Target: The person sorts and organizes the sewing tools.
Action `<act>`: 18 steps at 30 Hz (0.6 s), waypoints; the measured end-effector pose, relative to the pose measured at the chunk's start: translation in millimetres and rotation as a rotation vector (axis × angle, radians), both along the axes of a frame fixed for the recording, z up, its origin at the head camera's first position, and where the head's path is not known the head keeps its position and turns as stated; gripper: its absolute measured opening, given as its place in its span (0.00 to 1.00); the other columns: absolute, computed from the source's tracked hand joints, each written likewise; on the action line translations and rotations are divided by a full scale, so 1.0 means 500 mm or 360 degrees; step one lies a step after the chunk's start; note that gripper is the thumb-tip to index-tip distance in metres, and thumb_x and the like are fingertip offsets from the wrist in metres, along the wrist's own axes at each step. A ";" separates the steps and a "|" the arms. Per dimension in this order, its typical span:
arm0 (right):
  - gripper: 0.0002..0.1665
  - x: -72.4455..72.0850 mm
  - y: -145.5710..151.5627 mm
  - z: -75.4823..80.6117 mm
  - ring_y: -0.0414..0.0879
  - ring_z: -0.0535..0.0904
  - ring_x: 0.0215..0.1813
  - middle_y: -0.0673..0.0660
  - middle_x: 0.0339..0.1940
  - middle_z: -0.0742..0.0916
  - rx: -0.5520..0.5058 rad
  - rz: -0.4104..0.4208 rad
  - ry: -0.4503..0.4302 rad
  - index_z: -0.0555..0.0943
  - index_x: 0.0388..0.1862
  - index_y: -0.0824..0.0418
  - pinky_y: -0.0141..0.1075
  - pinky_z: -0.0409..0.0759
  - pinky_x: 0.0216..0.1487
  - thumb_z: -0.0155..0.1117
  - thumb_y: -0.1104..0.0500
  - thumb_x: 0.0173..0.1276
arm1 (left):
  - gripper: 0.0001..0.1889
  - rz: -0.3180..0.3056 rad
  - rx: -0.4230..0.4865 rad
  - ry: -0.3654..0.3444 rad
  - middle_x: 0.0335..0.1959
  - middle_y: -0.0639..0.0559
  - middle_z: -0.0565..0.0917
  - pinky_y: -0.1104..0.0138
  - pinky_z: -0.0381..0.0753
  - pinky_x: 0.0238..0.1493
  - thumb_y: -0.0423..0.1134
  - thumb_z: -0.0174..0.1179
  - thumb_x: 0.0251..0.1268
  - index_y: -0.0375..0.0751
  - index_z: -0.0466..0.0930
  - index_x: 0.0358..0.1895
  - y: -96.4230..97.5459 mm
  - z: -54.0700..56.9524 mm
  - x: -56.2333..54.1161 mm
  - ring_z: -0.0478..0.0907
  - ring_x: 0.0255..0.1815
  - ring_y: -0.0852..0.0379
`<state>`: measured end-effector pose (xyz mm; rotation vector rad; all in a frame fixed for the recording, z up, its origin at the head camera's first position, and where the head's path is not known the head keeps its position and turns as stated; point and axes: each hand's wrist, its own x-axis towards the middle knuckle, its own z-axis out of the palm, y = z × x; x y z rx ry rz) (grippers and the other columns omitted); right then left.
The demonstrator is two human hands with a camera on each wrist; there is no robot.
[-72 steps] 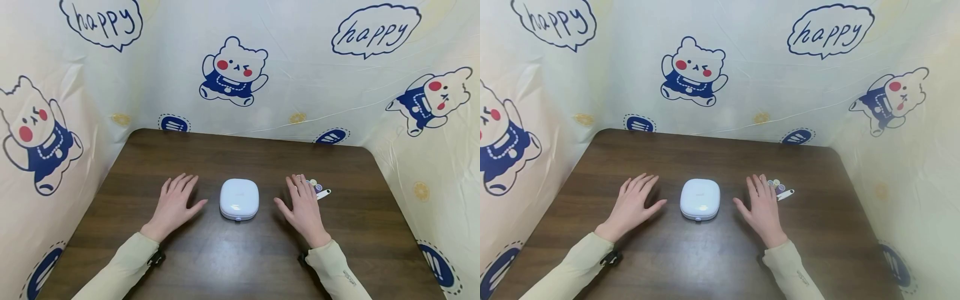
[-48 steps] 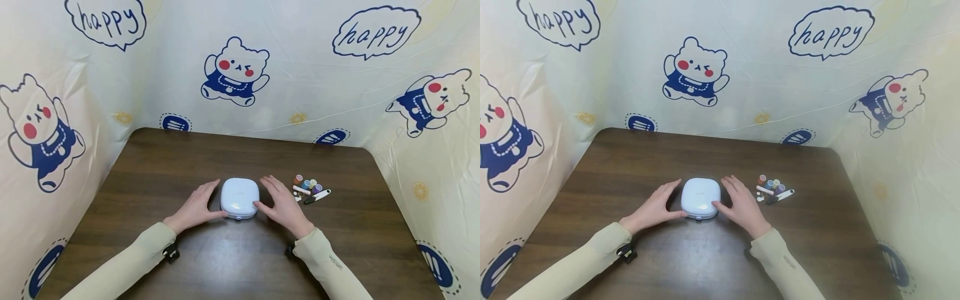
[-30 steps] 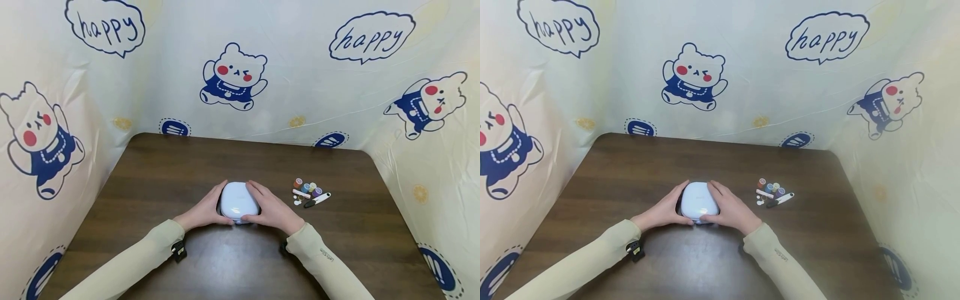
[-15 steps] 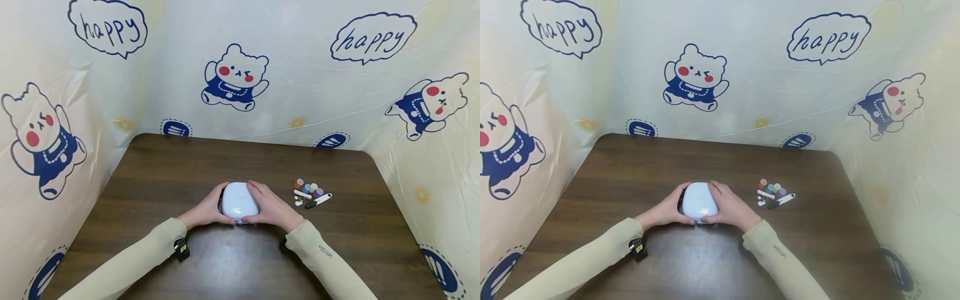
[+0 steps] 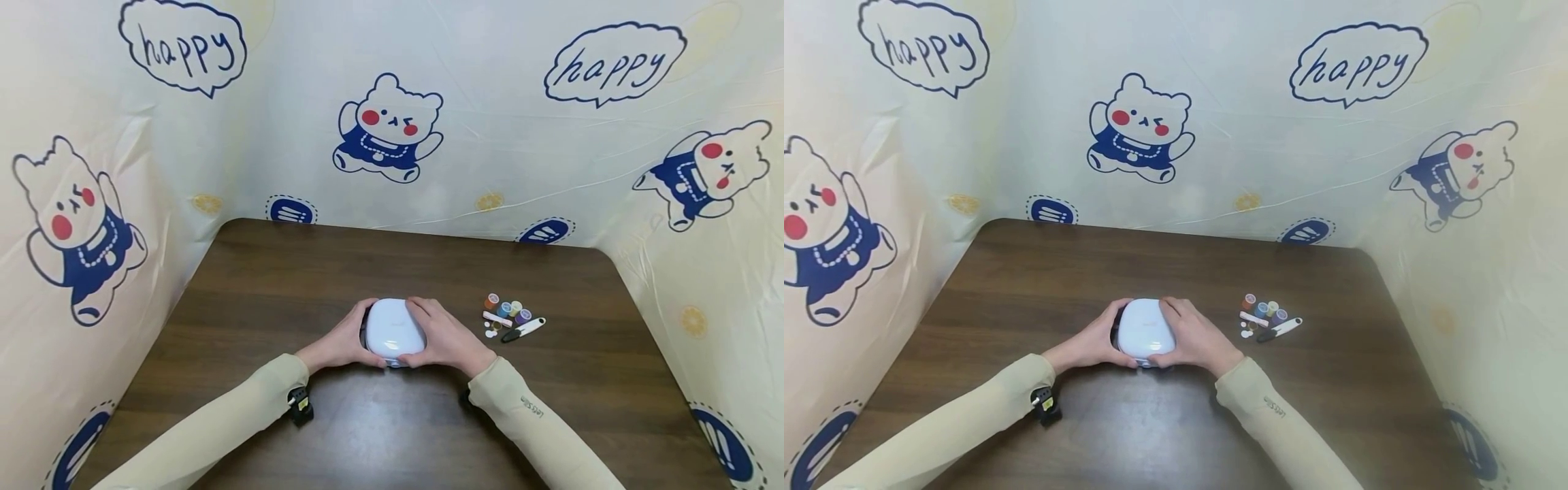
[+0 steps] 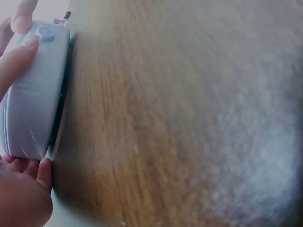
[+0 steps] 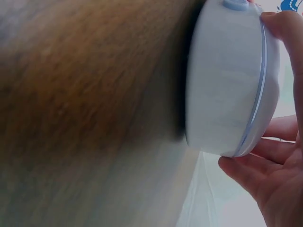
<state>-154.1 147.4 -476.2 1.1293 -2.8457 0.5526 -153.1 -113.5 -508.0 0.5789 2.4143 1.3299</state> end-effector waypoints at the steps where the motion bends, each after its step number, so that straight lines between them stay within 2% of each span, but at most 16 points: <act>1: 0.63 0.000 0.000 0.001 0.55 0.74 0.68 0.64 0.72 0.76 -0.0005 0.0001 0.0001 0.70 0.75 0.69 0.46 0.77 0.68 0.79 0.31 0.53 | 0.65 0.0002 -0.0004 -0.0004 0.76 0.36 0.62 0.46 0.63 0.75 0.50 0.86 0.42 0.36 0.50 0.80 0.000 0.001 0.000 0.63 0.75 0.42; 18: 0.62 0.002 0.000 -0.002 0.55 0.74 0.68 0.64 0.72 0.77 -0.0057 -0.0027 0.0000 0.71 0.75 0.68 0.48 0.78 0.67 0.80 0.32 0.52 | 0.66 0.0003 -0.0021 0.0006 0.76 0.36 0.62 0.46 0.63 0.75 0.50 0.87 0.42 0.35 0.50 0.80 0.000 0.001 -0.001 0.63 0.75 0.42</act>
